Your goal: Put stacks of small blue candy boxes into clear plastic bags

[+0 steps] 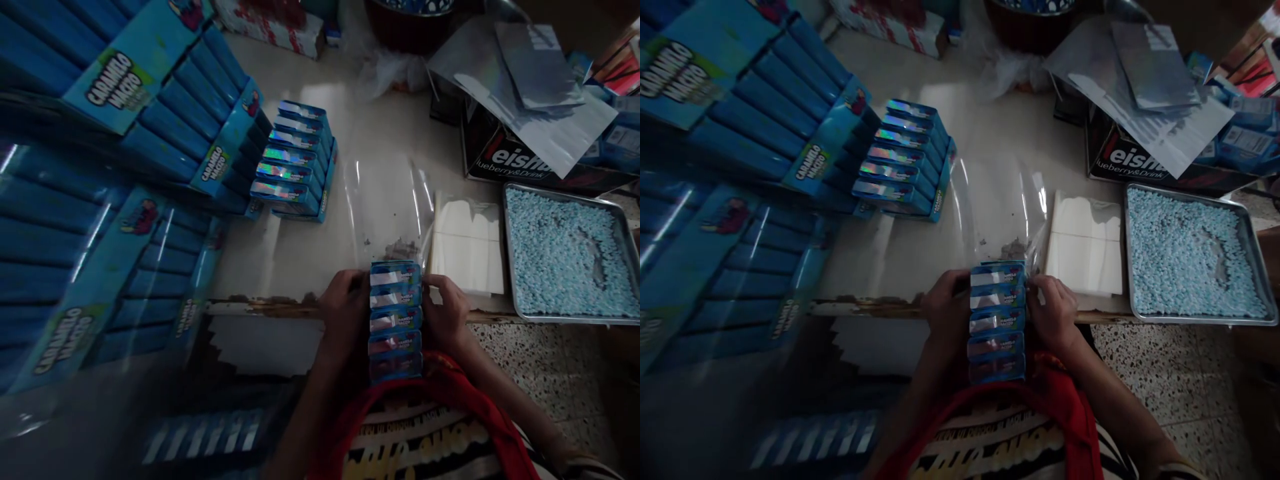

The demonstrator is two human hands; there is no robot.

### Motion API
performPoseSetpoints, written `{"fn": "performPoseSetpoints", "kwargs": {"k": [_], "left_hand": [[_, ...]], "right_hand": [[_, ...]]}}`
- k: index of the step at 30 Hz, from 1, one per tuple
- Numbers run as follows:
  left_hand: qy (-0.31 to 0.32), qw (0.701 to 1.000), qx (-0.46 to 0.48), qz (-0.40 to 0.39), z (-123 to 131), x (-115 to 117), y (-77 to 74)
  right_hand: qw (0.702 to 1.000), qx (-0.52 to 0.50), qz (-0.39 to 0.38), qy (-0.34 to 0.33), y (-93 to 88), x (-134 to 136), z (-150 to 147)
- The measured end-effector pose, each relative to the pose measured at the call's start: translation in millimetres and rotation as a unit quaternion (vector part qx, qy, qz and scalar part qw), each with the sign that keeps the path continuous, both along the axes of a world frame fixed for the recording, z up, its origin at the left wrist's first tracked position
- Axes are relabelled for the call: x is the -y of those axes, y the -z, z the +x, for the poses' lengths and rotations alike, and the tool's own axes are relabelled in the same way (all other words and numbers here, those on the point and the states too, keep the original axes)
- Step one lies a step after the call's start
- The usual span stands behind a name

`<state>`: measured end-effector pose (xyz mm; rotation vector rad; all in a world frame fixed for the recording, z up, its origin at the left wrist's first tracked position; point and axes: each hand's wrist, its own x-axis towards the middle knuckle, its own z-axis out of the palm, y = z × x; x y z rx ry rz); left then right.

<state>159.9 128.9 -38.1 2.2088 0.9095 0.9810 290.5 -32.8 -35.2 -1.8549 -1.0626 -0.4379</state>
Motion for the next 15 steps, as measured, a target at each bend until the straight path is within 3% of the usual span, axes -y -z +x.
{"fn": "performPoseSetpoints", "kwargs": {"k": [6,11,15], "left_hand": [[0.049,0.989,-0.015,0.136,-33.5,31.6,9.6],[0.140,0.972,-0.055,0.180,-57.4,59.7,17.8],[0.205,0.960,-0.091,0.167,-95.5,87.2,40.0]], "right_hand": [[0.995,0.029,0.011,-0.091,6.5,19.9,-7.2],[0.987,0.047,-0.063,-0.138,24.1,73.1,-12.9],[0.968,0.060,-0.062,-0.236,45.6,118.1,-17.5]]}}
